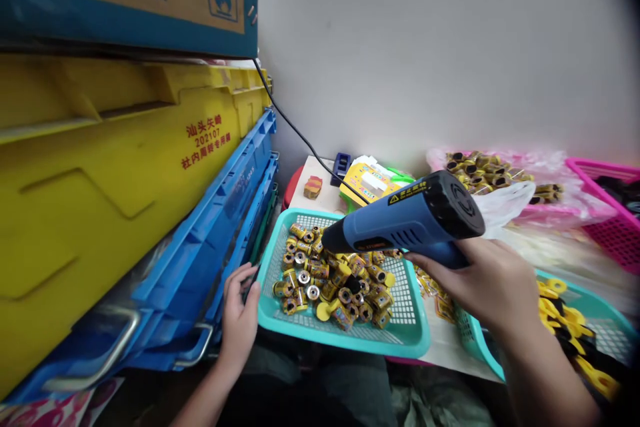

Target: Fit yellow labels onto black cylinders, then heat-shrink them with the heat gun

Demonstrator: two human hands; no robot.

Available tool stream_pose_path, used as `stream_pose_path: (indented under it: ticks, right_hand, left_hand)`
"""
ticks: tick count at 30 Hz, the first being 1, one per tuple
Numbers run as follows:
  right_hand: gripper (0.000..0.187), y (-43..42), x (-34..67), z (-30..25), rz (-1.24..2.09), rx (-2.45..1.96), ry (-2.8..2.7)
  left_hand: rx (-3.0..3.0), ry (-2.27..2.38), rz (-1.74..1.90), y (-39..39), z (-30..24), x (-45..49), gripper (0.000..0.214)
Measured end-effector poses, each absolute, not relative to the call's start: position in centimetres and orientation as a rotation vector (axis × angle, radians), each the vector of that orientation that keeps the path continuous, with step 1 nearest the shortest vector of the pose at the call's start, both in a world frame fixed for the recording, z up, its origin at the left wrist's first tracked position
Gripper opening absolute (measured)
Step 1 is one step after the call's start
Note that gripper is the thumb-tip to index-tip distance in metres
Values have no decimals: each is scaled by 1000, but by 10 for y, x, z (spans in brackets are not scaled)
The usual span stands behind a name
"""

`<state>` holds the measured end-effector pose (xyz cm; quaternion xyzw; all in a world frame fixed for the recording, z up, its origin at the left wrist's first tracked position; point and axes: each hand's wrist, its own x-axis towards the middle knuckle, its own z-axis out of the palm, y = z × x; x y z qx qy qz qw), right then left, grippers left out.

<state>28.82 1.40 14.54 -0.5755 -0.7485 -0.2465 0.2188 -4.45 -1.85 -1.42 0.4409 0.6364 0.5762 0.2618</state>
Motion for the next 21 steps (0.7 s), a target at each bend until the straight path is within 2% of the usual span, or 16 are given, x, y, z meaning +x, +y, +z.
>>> stream_pose_path:
  ticks: [5,11,21]
  right_hand:
    - [47,23,263,143,-592,-1495,-2129]
    - [49,37,237,153,-573,-1432,-2208]
    - [48,76,212,176,-925,-1321,-2247]
  left_hand:
    - [867,1812,1513,-55,-55,-58,47]
    - [688,1748,1243,-92,-103,-63,61]
    - [831,1623,1082,-74,-99,-77,60]
